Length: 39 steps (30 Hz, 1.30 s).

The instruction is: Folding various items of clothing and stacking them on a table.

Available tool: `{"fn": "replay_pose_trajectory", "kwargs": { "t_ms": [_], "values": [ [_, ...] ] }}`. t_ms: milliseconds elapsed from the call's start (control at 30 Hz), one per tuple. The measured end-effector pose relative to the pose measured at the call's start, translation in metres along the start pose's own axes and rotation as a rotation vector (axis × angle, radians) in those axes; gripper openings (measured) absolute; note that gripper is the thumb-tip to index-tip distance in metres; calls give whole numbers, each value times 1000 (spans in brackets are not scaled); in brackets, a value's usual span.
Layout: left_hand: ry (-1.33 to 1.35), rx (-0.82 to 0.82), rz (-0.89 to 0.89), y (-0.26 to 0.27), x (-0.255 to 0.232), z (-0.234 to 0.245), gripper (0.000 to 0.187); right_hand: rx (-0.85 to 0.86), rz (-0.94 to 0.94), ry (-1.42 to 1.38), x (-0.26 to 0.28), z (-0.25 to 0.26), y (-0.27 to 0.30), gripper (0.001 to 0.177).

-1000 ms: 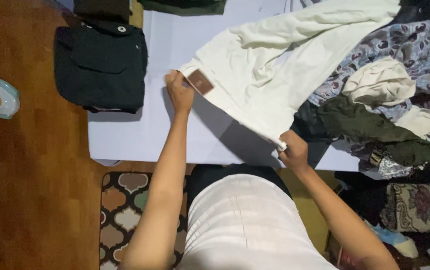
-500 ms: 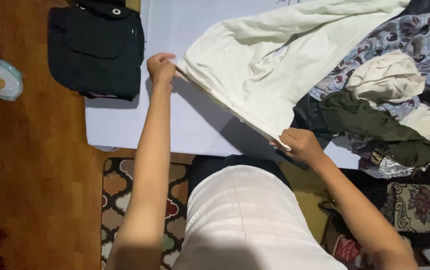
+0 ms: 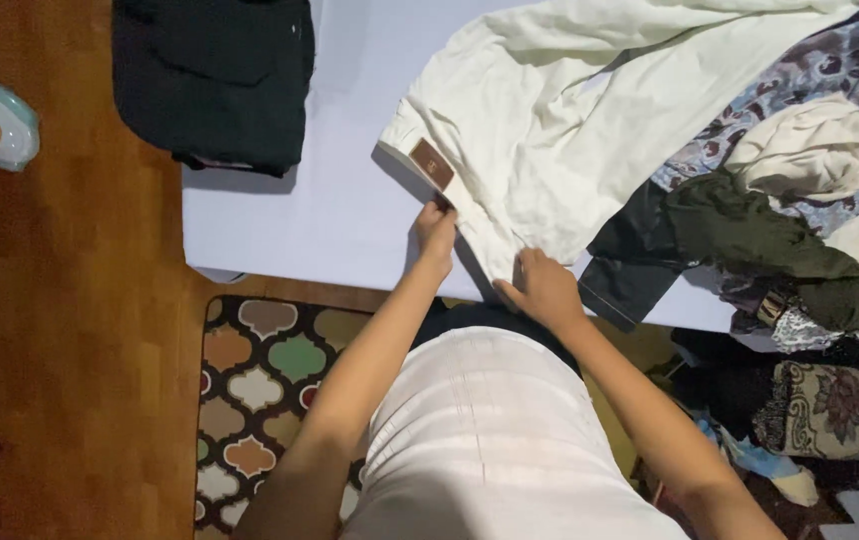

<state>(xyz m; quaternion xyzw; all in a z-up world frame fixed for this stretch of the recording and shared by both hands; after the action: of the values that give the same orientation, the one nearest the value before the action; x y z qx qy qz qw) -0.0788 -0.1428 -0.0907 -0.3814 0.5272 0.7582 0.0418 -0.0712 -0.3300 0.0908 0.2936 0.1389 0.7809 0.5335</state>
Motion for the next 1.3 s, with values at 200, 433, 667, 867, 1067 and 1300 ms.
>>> {"fn": "replay_pose_trajectory", "kwargs": {
  "t_ms": [200,433,667,867,1067,1300],
  "values": [
    [14,274,21,6,-29,-1,8,-78,-51,152,17,-10,-9,59],
    [-285,63,-246,-30,-42,52,13,-313,73,-1,26,8,-3,46],
    [-370,-21,-393,-38,-60,79,20,-202,136,286,36,-47,-19,36],
    [-386,-19,-417,-14,-81,101,18,-317,-46,360,4,-31,-29,12],
    [-321,118,-326,-6,-81,106,16,-813,-451,-90,-49,38,-53,66],
    [-87,68,-203,-22,-73,133,28,-1242,-218,-509,-171,17,-72,8]
  ]
}}
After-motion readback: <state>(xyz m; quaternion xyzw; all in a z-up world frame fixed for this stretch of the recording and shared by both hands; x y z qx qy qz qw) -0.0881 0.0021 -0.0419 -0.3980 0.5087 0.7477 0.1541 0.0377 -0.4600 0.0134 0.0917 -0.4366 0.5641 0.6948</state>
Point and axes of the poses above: each hand's wrist, its own y-axis away from the middle knuckle, its own z-axis out of the back of the hand, x = y × z, the point moved 8 cm from there along -y, towards the middle knuckle, and after that the axes turned 3 degrees about -y, right-handed, at the moved point
